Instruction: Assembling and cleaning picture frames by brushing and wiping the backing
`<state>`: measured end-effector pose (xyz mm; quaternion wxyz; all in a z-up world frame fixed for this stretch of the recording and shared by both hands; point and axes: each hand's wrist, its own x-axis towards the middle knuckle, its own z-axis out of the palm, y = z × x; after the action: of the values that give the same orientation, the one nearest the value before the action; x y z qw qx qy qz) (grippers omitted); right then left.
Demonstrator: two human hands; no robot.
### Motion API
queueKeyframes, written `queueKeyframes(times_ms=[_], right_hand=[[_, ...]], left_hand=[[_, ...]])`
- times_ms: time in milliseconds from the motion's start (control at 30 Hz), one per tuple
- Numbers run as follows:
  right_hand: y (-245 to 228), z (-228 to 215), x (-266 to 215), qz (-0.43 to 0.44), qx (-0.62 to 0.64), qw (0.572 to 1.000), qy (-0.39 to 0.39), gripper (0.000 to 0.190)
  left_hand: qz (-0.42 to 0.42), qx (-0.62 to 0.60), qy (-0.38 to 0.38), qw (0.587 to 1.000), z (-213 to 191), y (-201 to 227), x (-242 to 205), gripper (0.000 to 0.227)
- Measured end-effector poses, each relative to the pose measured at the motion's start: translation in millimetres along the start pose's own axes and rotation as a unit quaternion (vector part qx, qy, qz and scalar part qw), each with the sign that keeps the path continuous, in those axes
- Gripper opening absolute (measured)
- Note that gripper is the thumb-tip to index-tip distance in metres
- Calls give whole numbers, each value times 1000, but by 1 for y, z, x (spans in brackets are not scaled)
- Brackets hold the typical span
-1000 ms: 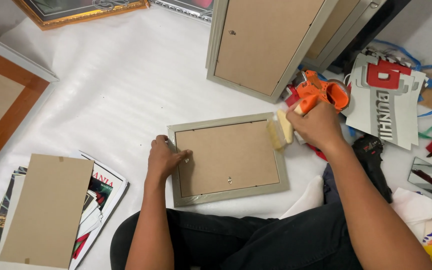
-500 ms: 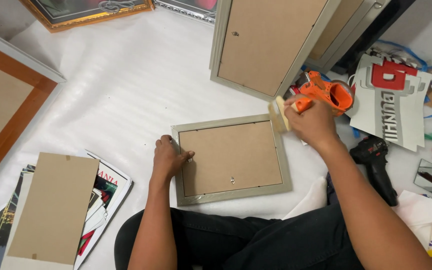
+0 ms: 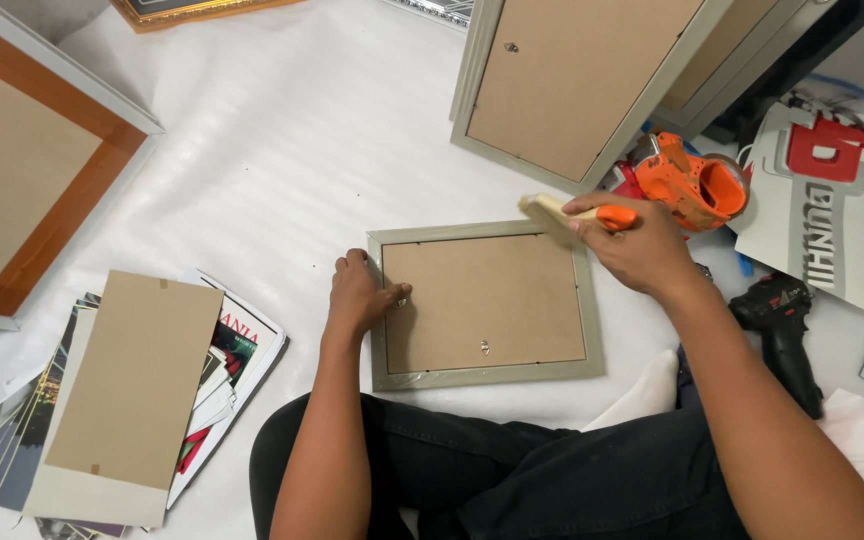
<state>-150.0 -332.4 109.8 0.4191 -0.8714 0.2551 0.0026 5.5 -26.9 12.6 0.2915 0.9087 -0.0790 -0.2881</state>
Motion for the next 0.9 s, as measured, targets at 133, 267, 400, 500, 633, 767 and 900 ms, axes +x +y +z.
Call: queueKeyframes(times_ms=[133,267,400,500,633,767,900], right_hand=[[-27,0,-30,61,31,989,-133,33],[-19,20,-31,70,-29,956,-283,29],[-4,24,-8,43,-21,985,-164,29],[1,11,2,6,-42,999,-28,31],[-18,1,-18,41,5,998,-54,35],[-17,34,-33,48,15,968,-247,26],[-9,46,-11,50,10,980,-192,28]], left_hand=[[-4,-2,-11,1000,-4,5,-2,83],[-5,-12,-6,1000,-2,2,-2,81],[-1,-11,-2,1000,1,-1,0,81],[-3,-12,-4,1000,-2,2,-1,80],[-9,-10,-14,1000,-6,8,-5,81],[-15,-23,-5,1000,-4,5,-1,79],[-14,-17,-9,1000,-6,6,-6,78]])
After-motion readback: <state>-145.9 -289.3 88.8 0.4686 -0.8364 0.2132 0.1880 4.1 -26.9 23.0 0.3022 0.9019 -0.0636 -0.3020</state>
